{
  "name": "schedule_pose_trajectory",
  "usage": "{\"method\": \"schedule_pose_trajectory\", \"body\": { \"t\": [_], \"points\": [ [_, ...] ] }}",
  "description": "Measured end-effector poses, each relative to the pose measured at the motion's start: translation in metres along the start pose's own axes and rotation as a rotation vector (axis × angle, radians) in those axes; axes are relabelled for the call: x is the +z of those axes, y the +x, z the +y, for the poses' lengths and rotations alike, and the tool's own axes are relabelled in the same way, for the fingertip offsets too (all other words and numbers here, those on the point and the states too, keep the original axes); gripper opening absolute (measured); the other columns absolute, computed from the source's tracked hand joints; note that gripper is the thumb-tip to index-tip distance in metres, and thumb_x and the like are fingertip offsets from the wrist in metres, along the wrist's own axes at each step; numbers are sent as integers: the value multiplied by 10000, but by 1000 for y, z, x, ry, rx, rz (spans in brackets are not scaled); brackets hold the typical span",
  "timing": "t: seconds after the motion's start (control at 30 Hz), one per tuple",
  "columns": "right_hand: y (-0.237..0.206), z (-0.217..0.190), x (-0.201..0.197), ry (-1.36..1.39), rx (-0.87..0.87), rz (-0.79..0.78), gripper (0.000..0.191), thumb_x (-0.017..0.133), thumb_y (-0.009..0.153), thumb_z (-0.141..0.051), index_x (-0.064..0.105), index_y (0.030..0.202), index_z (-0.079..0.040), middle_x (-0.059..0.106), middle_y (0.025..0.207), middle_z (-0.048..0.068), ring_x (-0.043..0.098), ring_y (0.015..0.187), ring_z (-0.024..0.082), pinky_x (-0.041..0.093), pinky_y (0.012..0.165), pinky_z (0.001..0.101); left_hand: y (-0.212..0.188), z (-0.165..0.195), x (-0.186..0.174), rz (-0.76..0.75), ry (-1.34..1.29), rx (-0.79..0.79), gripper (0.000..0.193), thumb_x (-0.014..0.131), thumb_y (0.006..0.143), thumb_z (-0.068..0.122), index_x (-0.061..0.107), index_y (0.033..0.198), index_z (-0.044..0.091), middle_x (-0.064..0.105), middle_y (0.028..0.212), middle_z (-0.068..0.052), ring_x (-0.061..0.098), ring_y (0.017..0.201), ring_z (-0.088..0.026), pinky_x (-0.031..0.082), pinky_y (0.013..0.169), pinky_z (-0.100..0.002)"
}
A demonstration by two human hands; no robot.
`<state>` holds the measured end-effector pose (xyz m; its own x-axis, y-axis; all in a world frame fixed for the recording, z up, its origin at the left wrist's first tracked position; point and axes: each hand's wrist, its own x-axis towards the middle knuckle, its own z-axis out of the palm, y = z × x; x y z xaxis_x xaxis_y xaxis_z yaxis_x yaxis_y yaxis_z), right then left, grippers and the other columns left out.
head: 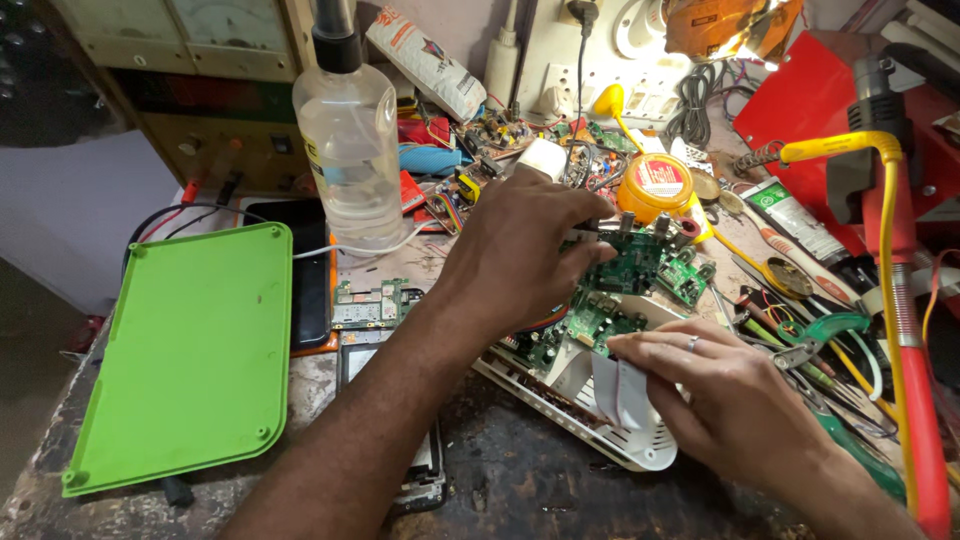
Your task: The person handles a small green circuit board and a white ribbon cable, repeatedly connecting and disconnecting the cable to a connector on the board. The person also briefly handles a small black component and a white plastic housing while working at a cluttered electronics workbench.
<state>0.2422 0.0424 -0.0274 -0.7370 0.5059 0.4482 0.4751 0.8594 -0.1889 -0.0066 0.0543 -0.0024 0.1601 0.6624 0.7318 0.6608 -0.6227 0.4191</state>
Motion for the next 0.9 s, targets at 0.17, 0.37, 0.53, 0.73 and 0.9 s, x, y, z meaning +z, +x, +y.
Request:
{"method": "schedule_pose_trajectory", "body": {
  "t": [0.17,0.37,0.53,0.73,0.9],
  "points": [
    [0,1,3,-23,115,30,390,732,776,-49,743,1157,-129,777,1055,97,755,925,271,596,801,375,0,0,0,-15,-1,-20,294,830,813,235,775,1063,90,749,855,-111,683,911,-318,523,854,-453],
    [1,5,8,-17,423,8,239,776,802,-114,752,1038,-140,804,956,32,768,838,205,629,753,346,1,1,0,-18,-3,-11,289,831,815,240,778,1056,91,753,841,-101,680,903,-306,514,869,-454],
    [-1,6,2,-14,96,33,230,768,760,-92,759,990,-97,802,1013,51,780,892,228,610,765,362,0,1,0,-22,-2,-14,309,832,807,250,773,1063,87,753,847,-98,677,901,-306,514,848,-452],
    [-4,3,-6,83,111,-5,182,771,799,-117,767,978,-90,800,1057,79,790,946,205,611,827,357,1,1,0,-23,10,-18,300,829,815,248,775,1062,88,751,843,-102,680,896,-311,512,857,-457],
    [-1,7,-1,112,188,-7,213,804,778,-198,783,966,-100,813,1012,51,791,890,190,602,787,347,0,0,0,-25,7,-8,294,831,811,240,777,1058,89,752,843,-105,680,898,-314,514,858,-458]
  ]
}}
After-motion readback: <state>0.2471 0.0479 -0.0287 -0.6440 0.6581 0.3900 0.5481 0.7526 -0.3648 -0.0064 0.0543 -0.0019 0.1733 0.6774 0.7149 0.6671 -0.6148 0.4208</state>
